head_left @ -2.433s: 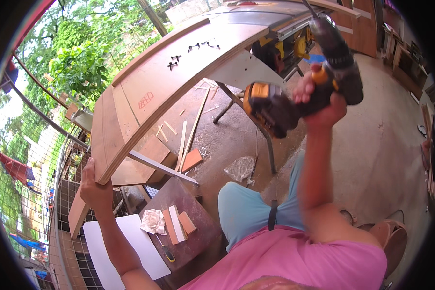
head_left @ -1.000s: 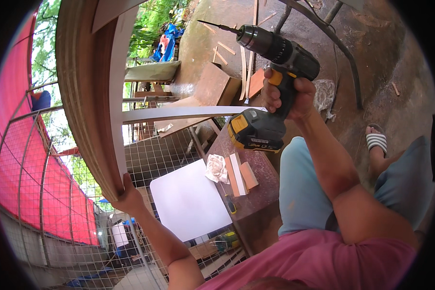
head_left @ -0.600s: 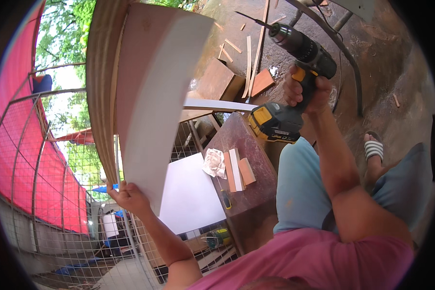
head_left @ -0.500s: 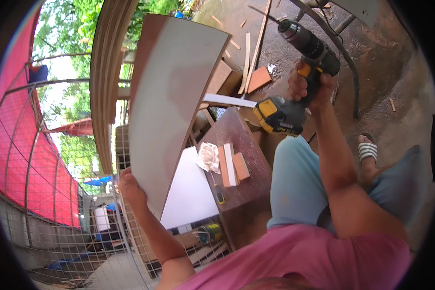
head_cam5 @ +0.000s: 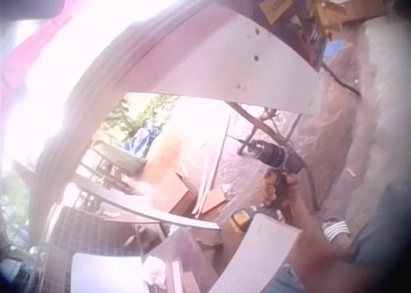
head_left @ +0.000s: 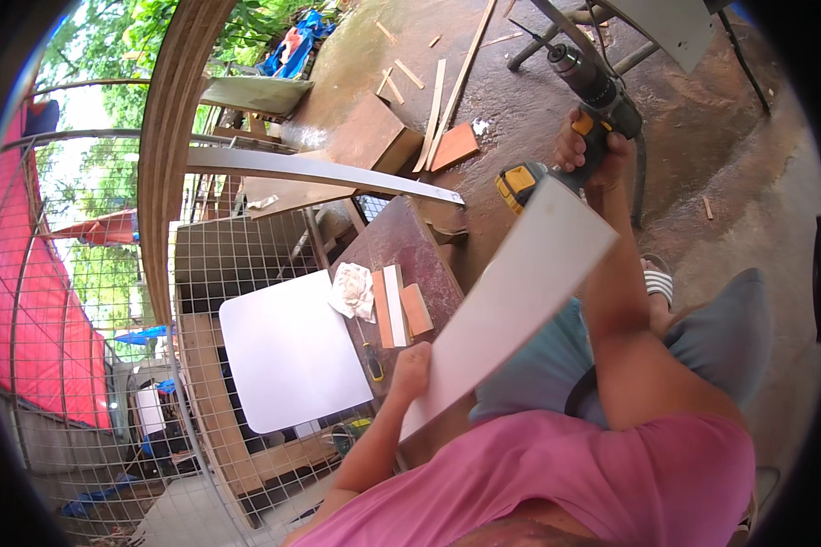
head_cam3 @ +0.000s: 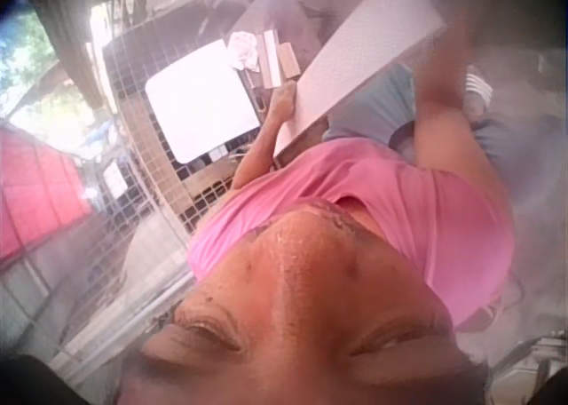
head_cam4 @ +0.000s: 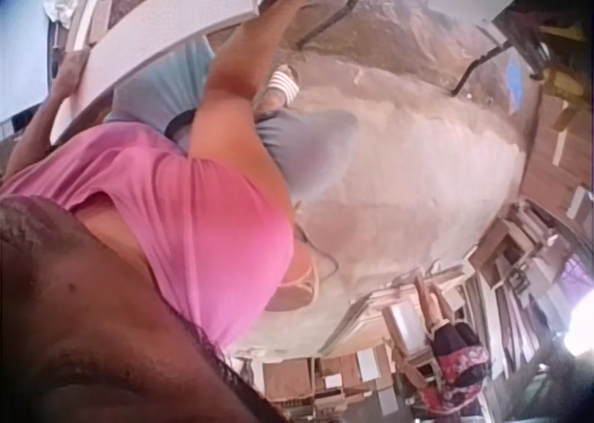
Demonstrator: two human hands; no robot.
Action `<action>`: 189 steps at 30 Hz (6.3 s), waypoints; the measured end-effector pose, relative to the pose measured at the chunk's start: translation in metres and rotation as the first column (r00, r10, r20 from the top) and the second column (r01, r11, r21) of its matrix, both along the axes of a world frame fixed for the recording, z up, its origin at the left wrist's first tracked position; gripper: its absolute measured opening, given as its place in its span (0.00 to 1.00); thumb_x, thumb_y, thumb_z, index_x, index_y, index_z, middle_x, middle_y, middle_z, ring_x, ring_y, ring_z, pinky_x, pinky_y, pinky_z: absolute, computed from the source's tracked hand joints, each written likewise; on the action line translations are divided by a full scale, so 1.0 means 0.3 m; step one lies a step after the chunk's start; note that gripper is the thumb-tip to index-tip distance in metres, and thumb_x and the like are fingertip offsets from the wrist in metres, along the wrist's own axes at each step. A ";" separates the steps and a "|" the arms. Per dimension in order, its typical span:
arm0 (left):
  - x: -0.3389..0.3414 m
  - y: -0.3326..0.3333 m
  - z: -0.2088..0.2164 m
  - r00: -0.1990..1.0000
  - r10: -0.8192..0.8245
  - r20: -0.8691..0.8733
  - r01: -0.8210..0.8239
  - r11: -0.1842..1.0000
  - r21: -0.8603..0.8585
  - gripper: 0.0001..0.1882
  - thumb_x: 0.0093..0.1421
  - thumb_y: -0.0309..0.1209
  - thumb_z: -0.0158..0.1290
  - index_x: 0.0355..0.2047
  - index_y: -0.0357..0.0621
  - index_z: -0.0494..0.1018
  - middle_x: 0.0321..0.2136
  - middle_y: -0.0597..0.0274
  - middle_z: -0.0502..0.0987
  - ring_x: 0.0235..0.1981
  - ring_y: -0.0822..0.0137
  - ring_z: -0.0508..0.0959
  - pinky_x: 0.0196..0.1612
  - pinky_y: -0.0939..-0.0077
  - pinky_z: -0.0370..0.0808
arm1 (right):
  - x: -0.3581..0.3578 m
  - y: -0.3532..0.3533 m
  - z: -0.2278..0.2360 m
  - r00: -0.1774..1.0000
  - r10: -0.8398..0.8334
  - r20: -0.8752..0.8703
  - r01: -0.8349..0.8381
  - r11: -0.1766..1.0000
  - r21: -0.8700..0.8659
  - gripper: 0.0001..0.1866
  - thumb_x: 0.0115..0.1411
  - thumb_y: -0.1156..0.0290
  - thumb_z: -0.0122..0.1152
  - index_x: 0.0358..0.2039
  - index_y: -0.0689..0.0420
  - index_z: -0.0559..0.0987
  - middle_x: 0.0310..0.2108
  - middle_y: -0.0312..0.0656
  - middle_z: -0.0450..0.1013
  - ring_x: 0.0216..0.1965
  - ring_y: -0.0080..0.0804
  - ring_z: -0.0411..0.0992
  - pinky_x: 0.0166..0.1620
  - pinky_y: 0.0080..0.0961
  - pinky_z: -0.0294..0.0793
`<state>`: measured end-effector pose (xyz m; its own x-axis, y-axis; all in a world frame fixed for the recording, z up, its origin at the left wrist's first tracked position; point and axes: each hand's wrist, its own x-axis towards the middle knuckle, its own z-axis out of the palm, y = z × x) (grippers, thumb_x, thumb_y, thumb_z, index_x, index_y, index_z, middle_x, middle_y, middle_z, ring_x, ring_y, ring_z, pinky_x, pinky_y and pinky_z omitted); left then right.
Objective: The person assembles a wooden structure using a cordless drill. They position wooden planks, align them, and drive screws into the wood to secure the pieces together. The person works on the floor, handling the planks and drill throughout the process.
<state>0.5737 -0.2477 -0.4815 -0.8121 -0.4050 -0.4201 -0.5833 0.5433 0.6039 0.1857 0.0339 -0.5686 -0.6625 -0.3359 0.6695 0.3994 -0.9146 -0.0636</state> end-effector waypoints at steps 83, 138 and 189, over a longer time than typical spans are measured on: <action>0.323 0.135 -0.220 0.262 0.840 0.475 -0.015 -0.489 0.872 0.24 0.63 0.33 0.45 0.55 0.28 0.64 0.53 0.40 0.71 0.55 0.45 0.72 0.56 0.52 0.76 | -0.029 -0.037 -0.025 1.000 -0.015 -0.001 0.015 0.998 0.060 0.35 0.55 0.54 0.61 0.57 0.63 0.66 0.30 0.38 0.64 0.27 0.25 0.64 0.33 0.25 0.66; -0.504 0.006 0.906 0.295 0.892 -0.343 0.657 0.071 0.750 0.64 0.48 0.70 0.55 0.68 0.35 0.42 0.67 0.40 0.47 0.69 0.44 0.48 0.63 0.47 0.64 | 0.092 -0.245 0.248 0.975 0.216 -0.056 -0.223 0.924 -0.310 0.37 0.53 0.56 0.61 0.58 0.65 0.65 0.34 0.45 0.71 0.31 0.33 0.73 0.39 0.32 0.73; -0.571 0.164 0.943 0.332 0.770 -0.545 0.663 0.221 0.715 0.53 0.44 0.34 0.55 0.67 0.29 0.42 0.67 0.30 0.41 0.67 0.28 0.41 0.69 0.36 0.46 | 0.177 -0.350 0.467 0.924 0.381 -0.038 -0.370 0.865 -0.339 0.37 0.50 0.54 0.64 0.55 0.63 0.66 0.30 0.42 0.70 0.27 0.30 0.71 0.35 0.32 0.75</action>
<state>0.4025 -0.1984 -0.1985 -0.8198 -0.4633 0.3365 0.5720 -0.6908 0.4423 0.2390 -0.0710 -0.4286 -0.5519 -0.3236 0.7686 0.7139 -0.6597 0.2349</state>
